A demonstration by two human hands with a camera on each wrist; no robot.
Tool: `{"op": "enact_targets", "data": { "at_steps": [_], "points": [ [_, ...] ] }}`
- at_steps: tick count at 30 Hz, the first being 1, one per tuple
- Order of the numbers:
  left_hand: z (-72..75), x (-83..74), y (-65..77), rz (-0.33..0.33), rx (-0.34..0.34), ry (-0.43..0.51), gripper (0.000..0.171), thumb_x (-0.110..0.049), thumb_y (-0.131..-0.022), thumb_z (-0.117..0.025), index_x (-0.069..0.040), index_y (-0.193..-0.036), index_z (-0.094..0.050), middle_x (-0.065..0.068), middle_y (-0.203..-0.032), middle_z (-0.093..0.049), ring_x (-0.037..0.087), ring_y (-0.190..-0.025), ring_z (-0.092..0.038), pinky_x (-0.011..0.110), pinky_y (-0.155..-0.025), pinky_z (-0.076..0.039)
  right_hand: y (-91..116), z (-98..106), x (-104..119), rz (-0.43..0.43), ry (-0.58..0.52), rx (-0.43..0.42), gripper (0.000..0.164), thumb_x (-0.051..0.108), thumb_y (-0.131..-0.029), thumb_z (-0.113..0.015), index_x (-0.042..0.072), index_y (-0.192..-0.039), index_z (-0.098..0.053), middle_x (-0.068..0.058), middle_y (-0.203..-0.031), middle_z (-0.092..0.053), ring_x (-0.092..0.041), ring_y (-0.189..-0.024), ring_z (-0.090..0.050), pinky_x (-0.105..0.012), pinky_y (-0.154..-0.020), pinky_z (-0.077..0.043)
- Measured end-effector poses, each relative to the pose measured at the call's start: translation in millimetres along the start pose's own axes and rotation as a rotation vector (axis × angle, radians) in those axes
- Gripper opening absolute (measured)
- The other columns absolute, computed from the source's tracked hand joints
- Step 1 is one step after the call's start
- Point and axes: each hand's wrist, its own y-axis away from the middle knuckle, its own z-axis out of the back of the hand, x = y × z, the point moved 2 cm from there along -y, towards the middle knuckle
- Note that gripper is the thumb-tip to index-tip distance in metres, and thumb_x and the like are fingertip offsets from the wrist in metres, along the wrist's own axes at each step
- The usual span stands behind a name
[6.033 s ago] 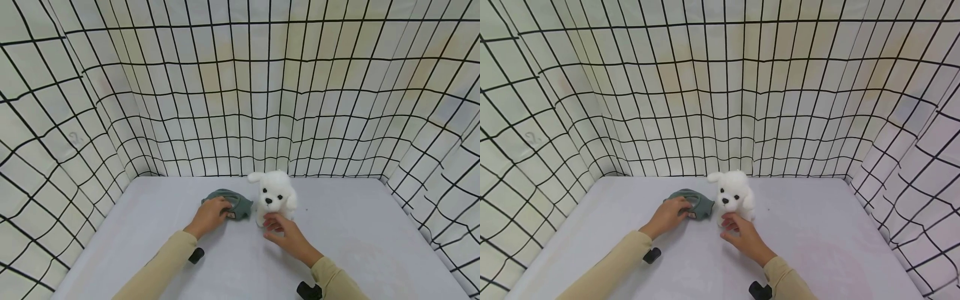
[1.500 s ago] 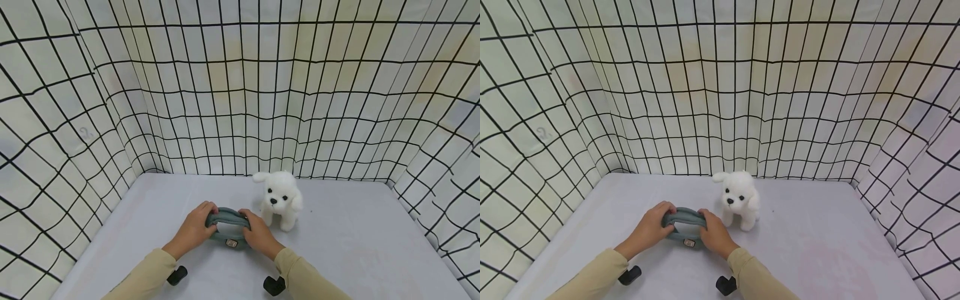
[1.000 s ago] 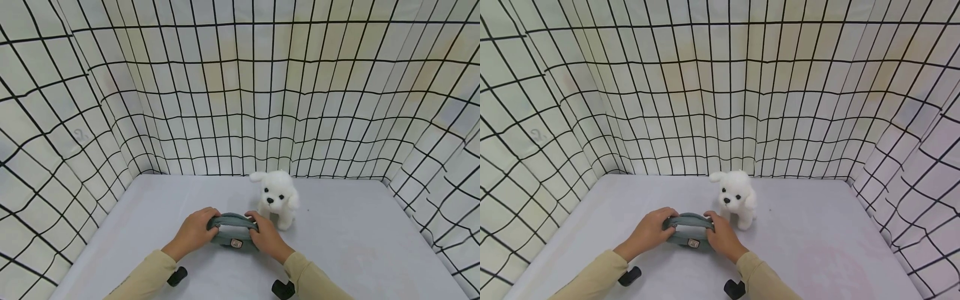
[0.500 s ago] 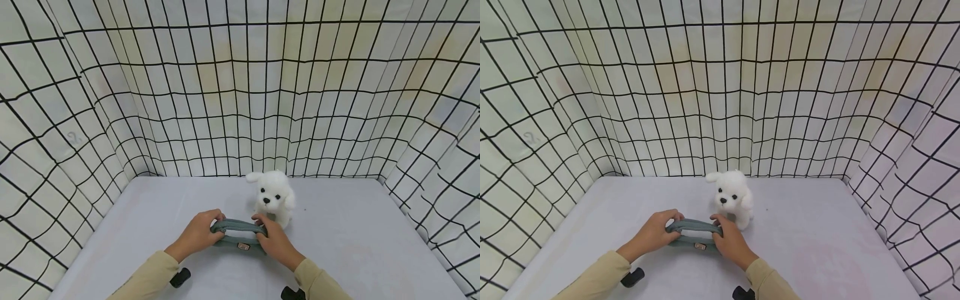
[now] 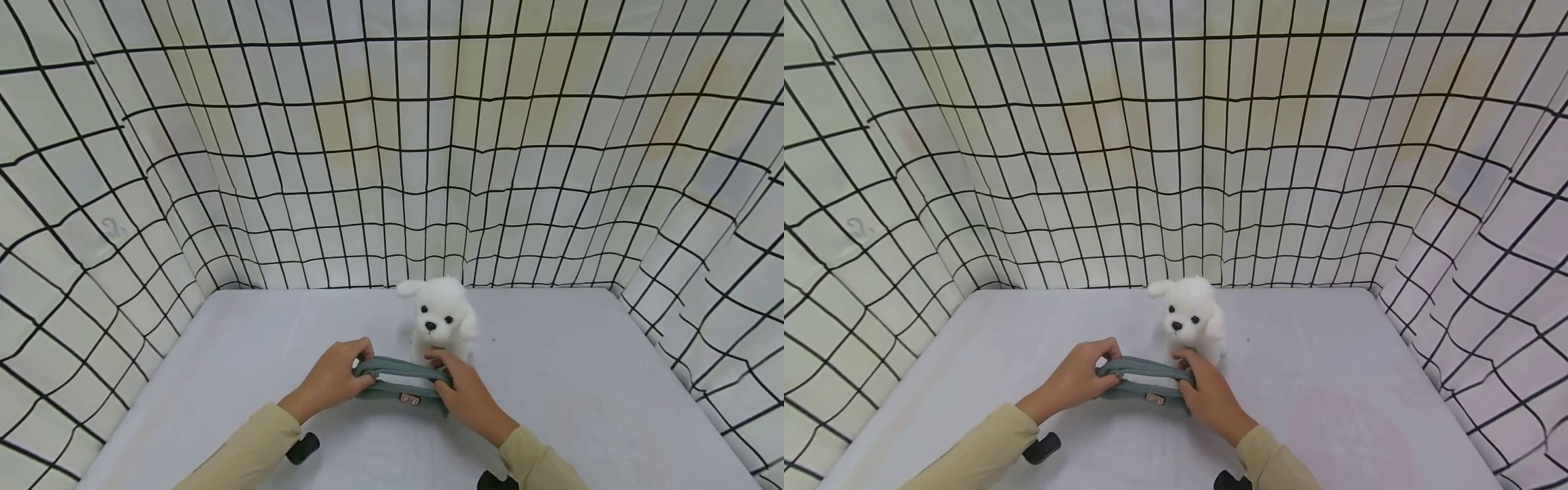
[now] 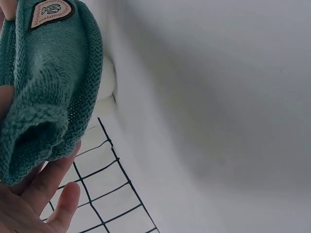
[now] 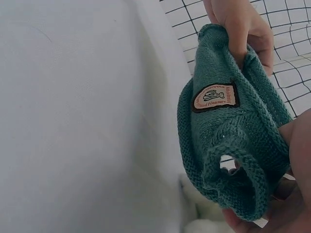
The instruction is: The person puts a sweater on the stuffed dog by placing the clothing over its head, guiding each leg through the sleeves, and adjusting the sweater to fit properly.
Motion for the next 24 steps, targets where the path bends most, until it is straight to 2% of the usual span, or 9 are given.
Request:
{"op": "enact_targets", "data": {
  "at_steps": [9, 15, 18, 21, 24],
  "points": [
    [-8.1, -10.4, -8.9, -0.055, -0.026, 0.04, 0.027, -0.011, -0.073, -0.076, -0.021, -0.081, -0.053, -0.013, -0.079, -0.058, 0.004, -0.071, -0.047, 0.018, -0.064, -0.041, 9, 16, 7, -0.021, 0.015, -0.077, 0.043, -0.001, -0.088, -0.056, 0.014, -0.129, -0.057, 0.004, -0.116, -0.064, -0.01, -0.106, -0.058, -0.033, -0.087, -0.049],
    [-9.7, -15.2, -12.1, -0.069, -0.053, 0.066, 0.026, -0.009, -0.073, -0.076, -0.021, -0.082, -0.055, -0.014, -0.082, -0.059, 0.005, -0.071, -0.047, 0.019, -0.064, -0.04, 12, 23, 14, 0.022, 0.037, -0.108, 0.043, 0.003, -0.087, -0.065, 0.013, -0.128, -0.057, 0.003, -0.113, -0.065, -0.011, -0.103, -0.06, -0.032, -0.084, -0.051],
    [-9.8, -16.2, -13.1, -0.095, -0.049, 0.1, 0.026, -0.013, -0.076, -0.078, -0.02, -0.085, -0.055, -0.013, -0.083, -0.059, 0.004, -0.073, -0.048, 0.019, -0.065, -0.042, 13, 26, 15, 0.061, 0.051, -0.114, 0.043, 0.011, -0.086, -0.07, 0.016, -0.127, -0.057, 0.003, -0.112, -0.065, -0.011, -0.101, -0.061, -0.029, -0.082, -0.052],
    [-10.8, -16.2, -14.4, -0.142, -0.033, 0.158, 0.028, -0.024, -0.078, -0.081, -0.021, -0.087, -0.055, -0.013, -0.084, -0.058, 0.003, -0.076, -0.051, 0.022, -0.069, -0.048, 13, 29, 16, 0.09, 0.052, -0.123, 0.043, 0.019, -0.086, -0.073, 0.018, -0.126, -0.058, 0.004, -0.11, -0.065, -0.009, -0.096, -0.061, -0.026, -0.079, -0.052],
    [-12.4, -16.2, -16.3, -0.195, -0.02, 0.218, 0.031, -0.036, -0.079, -0.079, -0.022, -0.09, -0.055, -0.014, -0.085, -0.058, 0.002, -0.079, -0.054, 0.027, -0.073, -0.052, 13, 32, 16, 0.111, 0.051, -0.158, 0.042, 0.02, -0.085, -0.074, 0.017, -0.124, -0.06, 0.005, -0.106, -0.065, -0.005, -0.089, -0.059, -0.023, -0.075, -0.051]
  ]
}}
